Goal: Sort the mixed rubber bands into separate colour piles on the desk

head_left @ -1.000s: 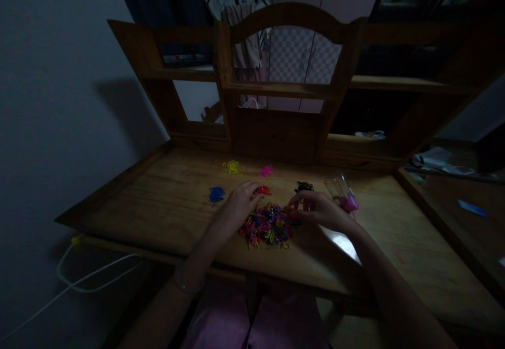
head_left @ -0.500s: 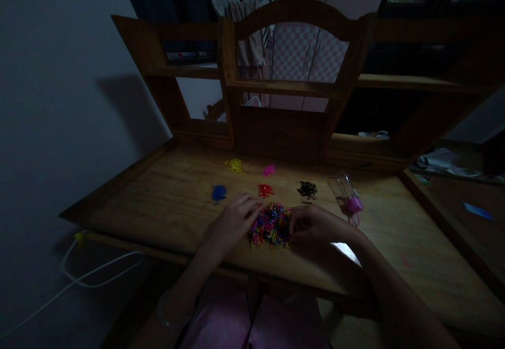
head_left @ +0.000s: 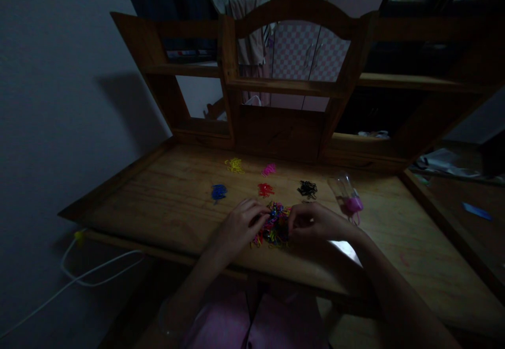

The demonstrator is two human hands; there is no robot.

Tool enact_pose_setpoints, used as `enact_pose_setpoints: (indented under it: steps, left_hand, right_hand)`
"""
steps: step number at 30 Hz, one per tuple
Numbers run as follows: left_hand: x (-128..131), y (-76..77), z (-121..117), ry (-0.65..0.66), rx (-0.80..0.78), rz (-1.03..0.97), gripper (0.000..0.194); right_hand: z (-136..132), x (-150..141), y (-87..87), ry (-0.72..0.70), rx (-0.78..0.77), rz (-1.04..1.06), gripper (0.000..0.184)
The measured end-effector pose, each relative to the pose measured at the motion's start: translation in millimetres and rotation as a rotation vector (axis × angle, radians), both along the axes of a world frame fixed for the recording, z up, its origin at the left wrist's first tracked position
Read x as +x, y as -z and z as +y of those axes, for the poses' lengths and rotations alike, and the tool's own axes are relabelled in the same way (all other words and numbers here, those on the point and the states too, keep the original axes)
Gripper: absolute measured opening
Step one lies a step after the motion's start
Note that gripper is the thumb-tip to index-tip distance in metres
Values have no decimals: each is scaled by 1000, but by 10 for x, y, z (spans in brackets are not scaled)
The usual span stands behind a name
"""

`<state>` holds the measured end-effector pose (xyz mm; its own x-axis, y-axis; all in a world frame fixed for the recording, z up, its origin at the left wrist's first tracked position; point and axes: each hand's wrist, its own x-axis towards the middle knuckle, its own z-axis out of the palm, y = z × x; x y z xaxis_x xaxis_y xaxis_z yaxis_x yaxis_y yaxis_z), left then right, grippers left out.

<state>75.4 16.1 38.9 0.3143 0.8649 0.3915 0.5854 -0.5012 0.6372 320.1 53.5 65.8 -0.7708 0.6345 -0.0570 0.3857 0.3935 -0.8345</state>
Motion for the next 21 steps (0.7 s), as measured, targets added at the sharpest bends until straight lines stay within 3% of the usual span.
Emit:
enact_pose_setpoints:
  steps: [8, 13, 18, 21]
  left_hand:
    - [276, -47, -131, 34, -111, -195, 21]
    - [334, -17, -107, -17, -113, -231, 12]
    - [182, -40, 158, -70, -25, -196, 7]
    - [48, -56, 436, -155, 0, -148, 11]
  right_hand:
    - [38, -67, 13, 228, -92, 276, 25]
    - [40, -130, 43, 258, 20, 287, 23]
    - [79, -80, 62, 324, 73, 235, 29]
    - [94, 7, 54, 278, 147, 111, 24]
